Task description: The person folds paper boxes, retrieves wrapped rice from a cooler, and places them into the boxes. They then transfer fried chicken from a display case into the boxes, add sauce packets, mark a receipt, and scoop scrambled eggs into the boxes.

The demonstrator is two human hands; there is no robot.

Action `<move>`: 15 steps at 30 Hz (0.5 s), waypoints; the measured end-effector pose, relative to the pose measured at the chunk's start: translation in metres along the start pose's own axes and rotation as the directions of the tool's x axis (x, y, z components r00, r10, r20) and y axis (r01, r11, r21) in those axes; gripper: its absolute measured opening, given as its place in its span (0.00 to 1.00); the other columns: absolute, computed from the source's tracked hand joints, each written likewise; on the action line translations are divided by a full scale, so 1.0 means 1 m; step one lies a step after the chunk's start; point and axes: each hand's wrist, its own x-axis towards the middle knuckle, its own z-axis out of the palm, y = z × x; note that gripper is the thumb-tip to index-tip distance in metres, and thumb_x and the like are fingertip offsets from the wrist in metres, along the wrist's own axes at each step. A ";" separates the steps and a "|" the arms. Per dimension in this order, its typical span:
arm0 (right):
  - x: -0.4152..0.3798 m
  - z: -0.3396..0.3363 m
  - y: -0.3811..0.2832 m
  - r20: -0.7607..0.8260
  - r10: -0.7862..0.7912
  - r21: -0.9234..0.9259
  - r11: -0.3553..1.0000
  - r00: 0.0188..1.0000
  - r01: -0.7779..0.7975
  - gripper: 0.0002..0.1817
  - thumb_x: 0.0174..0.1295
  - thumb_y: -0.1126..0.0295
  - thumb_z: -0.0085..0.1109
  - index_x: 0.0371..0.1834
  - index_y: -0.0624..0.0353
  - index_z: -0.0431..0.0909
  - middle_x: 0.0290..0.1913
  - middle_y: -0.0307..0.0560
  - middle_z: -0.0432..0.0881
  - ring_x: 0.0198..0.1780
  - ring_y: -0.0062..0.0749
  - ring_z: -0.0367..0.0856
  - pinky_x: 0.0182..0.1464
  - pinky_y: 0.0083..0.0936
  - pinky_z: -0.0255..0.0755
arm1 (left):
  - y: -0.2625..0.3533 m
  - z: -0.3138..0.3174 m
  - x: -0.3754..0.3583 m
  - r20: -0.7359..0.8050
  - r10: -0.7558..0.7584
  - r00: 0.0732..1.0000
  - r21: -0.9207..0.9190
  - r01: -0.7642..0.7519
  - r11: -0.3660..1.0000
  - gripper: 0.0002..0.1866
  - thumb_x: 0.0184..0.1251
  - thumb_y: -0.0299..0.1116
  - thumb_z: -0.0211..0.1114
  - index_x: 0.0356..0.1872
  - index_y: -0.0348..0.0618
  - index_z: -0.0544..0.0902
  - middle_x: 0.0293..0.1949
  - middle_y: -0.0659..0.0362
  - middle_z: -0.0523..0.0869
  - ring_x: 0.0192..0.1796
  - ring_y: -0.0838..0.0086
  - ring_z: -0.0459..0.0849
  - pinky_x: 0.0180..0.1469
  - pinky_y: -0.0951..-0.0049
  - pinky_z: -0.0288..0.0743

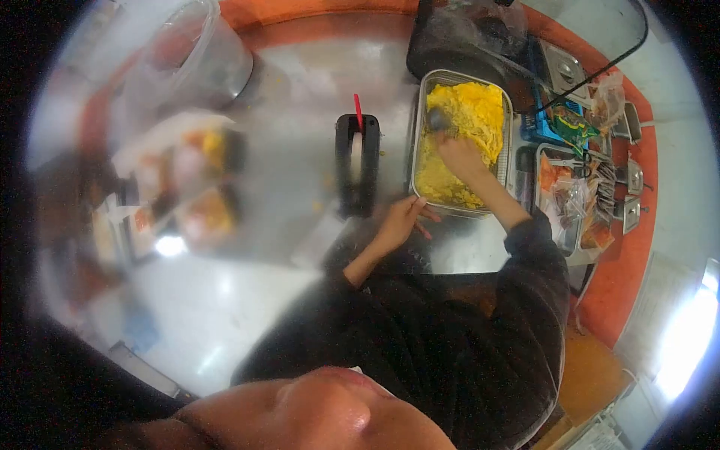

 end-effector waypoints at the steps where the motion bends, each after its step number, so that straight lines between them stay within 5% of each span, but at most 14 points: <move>1: -0.014 -0.002 -0.004 0.012 -0.007 0.002 1.000 1.000 0.006 0.14 0.55 0.76 0.46 0.46 0.65 0.70 0.22 0.59 0.78 0.26 0.51 0.80 0.27 0.43 0.72 | 0.003 0.002 -0.001 -0.001 0.004 1.000 0.007 -0.004 1.000 0.18 0.74 0.36 0.42 0.37 0.28 0.73 0.31 0.47 0.83 0.31 0.67 0.85 0.24 0.72 0.82; 3: -0.041 -0.008 -0.011 -0.074 -0.041 0.308 0.949 0.996 0.062 0.13 0.59 0.74 0.48 0.47 0.65 0.70 0.19 0.55 0.76 0.20 0.43 0.78 0.23 0.38 0.69 | 0.004 0.002 -0.003 0.008 0.000 1.000 0.016 0.000 1.000 0.18 0.74 0.35 0.42 0.36 0.28 0.73 0.31 0.47 0.83 0.32 0.67 0.85 0.25 0.72 0.82; 4: -0.049 -0.009 -0.012 -0.069 -0.033 0.309 0.949 0.997 0.053 0.13 0.59 0.74 0.48 0.47 0.65 0.70 0.19 0.55 0.76 0.20 0.43 0.78 0.23 0.38 0.69 | 0.002 0.001 -0.002 0.022 -0.011 1.000 -0.001 0.011 1.000 0.17 0.74 0.35 0.42 0.36 0.28 0.73 0.31 0.48 0.83 0.32 0.67 0.85 0.25 0.72 0.82; 6: -0.058 -0.012 -0.012 -0.069 0.233 0.727 0.678 0.970 -0.112 0.12 0.65 0.68 0.49 0.47 0.64 0.73 0.15 0.43 0.69 0.15 0.26 0.67 0.18 0.26 0.60 | -0.003 -0.002 0.001 0.046 -0.015 0.999 -0.012 0.016 1.000 0.17 0.74 0.35 0.43 0.35 0.28 0.73 0.31 0.48 0.82 0.32 0.67 0.85 0.25 0.72 0.83; 7: -0.062 -0.005 -0.005 -0.074 0.239 0.725 0.680 0.968 -0.112 0.12 0.65 0.68 0.49 0.47 0.64 0.73 0.15 0.43 0.69 0.15 0.26 0.67 0.18 0.26 0.60 | -0.007 -0.004 0.004 0.050 -0.031 0.998 -0.010 0.032 0.999 0.17 0.73 0.35 0.43 0.36 0.28 0.73 0.30 0.48 0.82 0.31 0.67 0.85 0.25 0.72 0.83; 8: -0.068 0.008 0.005 0.135 0.307 0.928 0.294 0.942 -0.229 0.14 0.65 0.66 0.51 0.49 0.63 0.74 0.16 0.38 0.68 0.15 0.21 0.65 0.19 0.22 0.59 | -0.011 -0.005 0.006 0.051 -0.045 0.998 -0.011 0.046 0.999 0.17 0.73 0.35 0.44 0.36 0.28 0.73 0.29 0.49 0.82 0.31 0.68 0.85 0.25 0.72 0.83; 9: -0.070 0.010 0.009 0.350 0.271 0.935 -0.148 0.896 -0.321 0.16 0.65 0.64 0.52 0.50 0.63 0.75 0.17 0.34 0.67 0.16 0.17 0.64 0.20 0.17 0.57 | -0.010 -0.007 0.006 0.050 -0.041 0.998 -0.011 0.041 0.999 0.17 0.73 0.35 0.44 0.36 0.28 0.73 0.29 0.49 0.82 0.31 0.68 0.85 0.25 0.72 0.83; 10: -0.072 0.011 0.009 0.345 0.265 0.937 -0.144 0.900 -0.317 0.16 0.65 0.64 0.52 0.50 0.63 0.75 0.17 0.34 0.67 0.16 0.17 0.64 0.20 0.17 0.57 | -0.008 -0.010 0.004 0.098 -0.057 0.994 0.031 0.054 0.998 0.18 0.73 0.38 0.43 0.39 0.29 0.72 0.31 0.48 0.82 0.28 0.67 0.84 0.26 0.72 0.81; 12: -0.073 0.008 0.000 0.385 0.409 0.893 -0.390 0.827 -0.223 0.16 0.66 0.63 0.52 0.50 0.61 0.75 0.17 0.26 0.56 0.17 0.11 0.52 0.20 0.13 0.50 | -0.002 -0.017 -0.004 0.119 -0.057 0.991 0.076 0.048 0.996 0.19 0.73 0.41 0.43 0.43 0.30 0.71 0.33 0.46 0.82 0.24 0.66 0.83 0.27 0.72 0.80; 15: -0.074 -0.027 -0.021 0.274 0.573 0.942 -0.320 0.772 -0.097 0.10 0.67 0.66 0.49 0.45 0.59 0.74 0.22 0.25 0.58 0.19 0.09 0.52 0.21 0.11 0.47 | 0.017 -0.025 -0.033 0.152 -0.086 0.985 0.059 0.078 0.995 0.21 0.72 0.45 0.45 0.43 0.31 0.71 0.34 0.48 0.83 0.24 0.67 0.83 0.27 0.73 0.78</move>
